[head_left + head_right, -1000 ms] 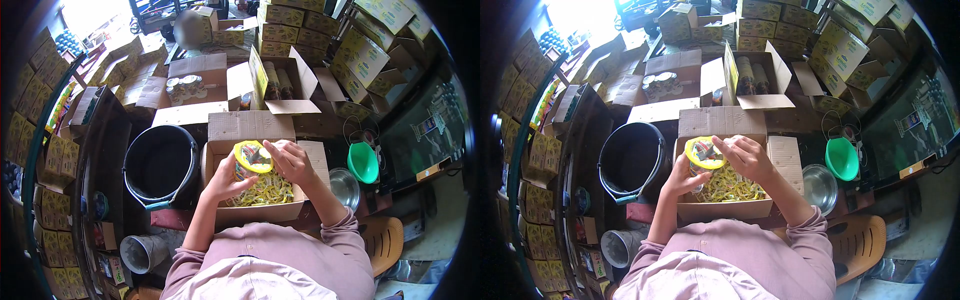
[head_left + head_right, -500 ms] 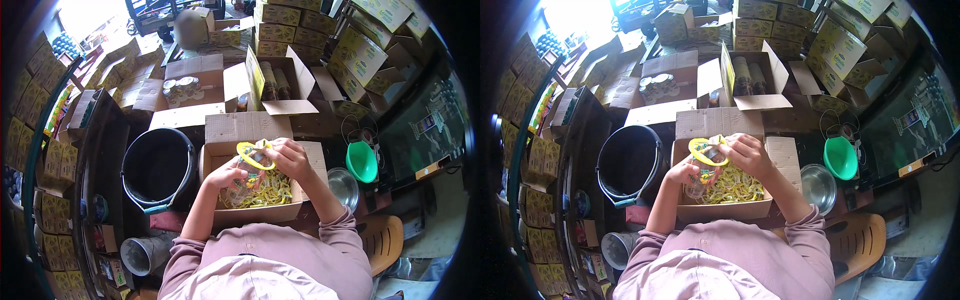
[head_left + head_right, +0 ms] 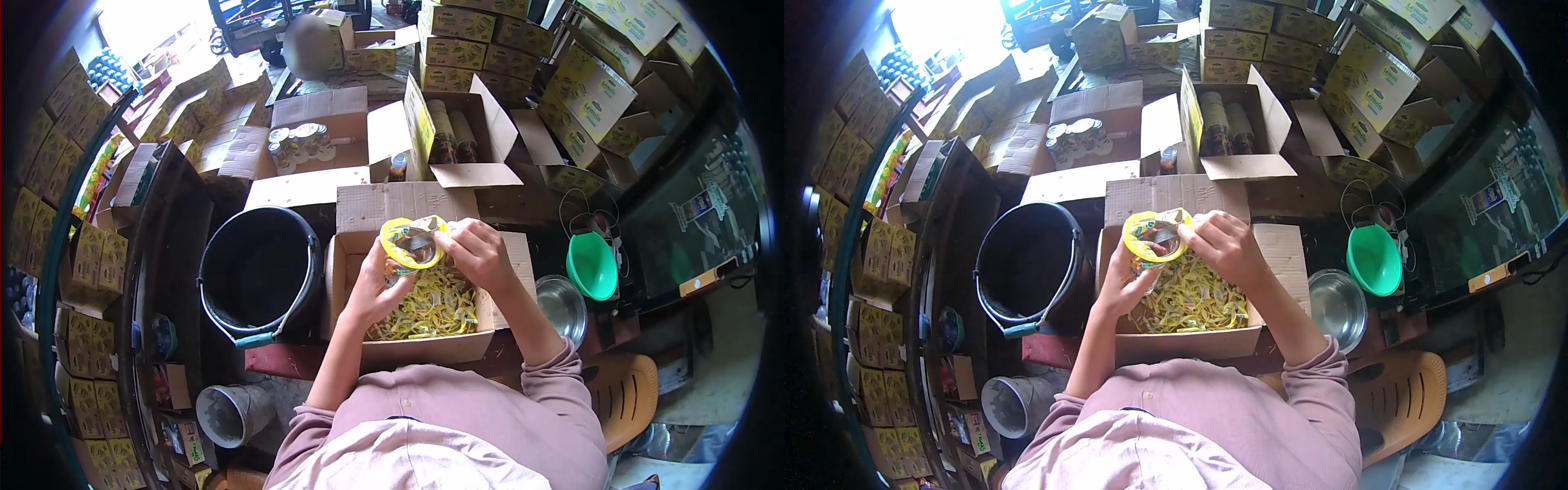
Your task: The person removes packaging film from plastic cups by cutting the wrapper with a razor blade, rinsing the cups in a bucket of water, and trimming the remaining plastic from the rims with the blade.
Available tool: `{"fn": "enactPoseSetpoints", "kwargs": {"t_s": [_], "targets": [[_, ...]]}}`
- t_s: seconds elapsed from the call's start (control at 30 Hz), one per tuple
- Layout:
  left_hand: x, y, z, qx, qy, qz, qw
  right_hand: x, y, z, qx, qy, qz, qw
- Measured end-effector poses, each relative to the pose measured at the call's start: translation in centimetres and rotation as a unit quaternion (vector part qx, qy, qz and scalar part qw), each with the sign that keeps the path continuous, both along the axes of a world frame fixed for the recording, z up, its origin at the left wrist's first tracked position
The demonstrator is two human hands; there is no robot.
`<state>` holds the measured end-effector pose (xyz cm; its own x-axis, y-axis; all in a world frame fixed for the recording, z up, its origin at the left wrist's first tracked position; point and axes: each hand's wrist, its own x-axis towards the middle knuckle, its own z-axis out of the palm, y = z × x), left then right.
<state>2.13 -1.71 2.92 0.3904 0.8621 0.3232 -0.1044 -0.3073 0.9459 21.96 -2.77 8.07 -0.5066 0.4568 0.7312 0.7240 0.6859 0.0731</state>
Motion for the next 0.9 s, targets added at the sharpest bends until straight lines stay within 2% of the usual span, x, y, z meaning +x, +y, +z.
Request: {"fn": "enactPoseSetpoints", "kwargs": {"t_s": [0.1, 0.3, 0.4, 0.5, 0.6, 0.7, 0.9], "targets": [[0.3, -0.5, 0.2, 0.022, -0.007, 0.023, 0.999, 0.0, -0.2, -0.2, -0.001, -0.006, 0.000, 1.000], [1.0, -1.2, 2.6, 0.046, 0.061, 0.093, 0.993, 0.0, -0.4, -0.1, 0.010, -0.002, 0.007, 1.000], [0.7, -1.1, 2.6, 0.052, 0.080, 0.083, 0.992, 0.0, -0.6, 0.0, 0.010, 0.002, 0.008, 1.000], [0.4, -1.0, 2.8, 0.055, 0.096, 0.059, 0.992, 0.1, -0.7, 0.0, 0.017, 0.008, 0.010, 1.000], [0.2, -0.5, 2.5, 0.090, 0.080, -0.031, 0.992, 0.0, -0.7, -0.1, 0.022, 0.013, 0.020, 0.999], [0.4, -0.6, 2.7, 0.080, 0.077, -0.032, 0.993, 0.1, -0.8, -0.2, 0.020, 0.016, 0.029, 0.999], [0.4, 0.0, 1.8, 0.067, 0.021, -0.112, 0.991, 0.3, -0.9, -0.1, 0.031, 0.018, 0.054, 0.998]]}}
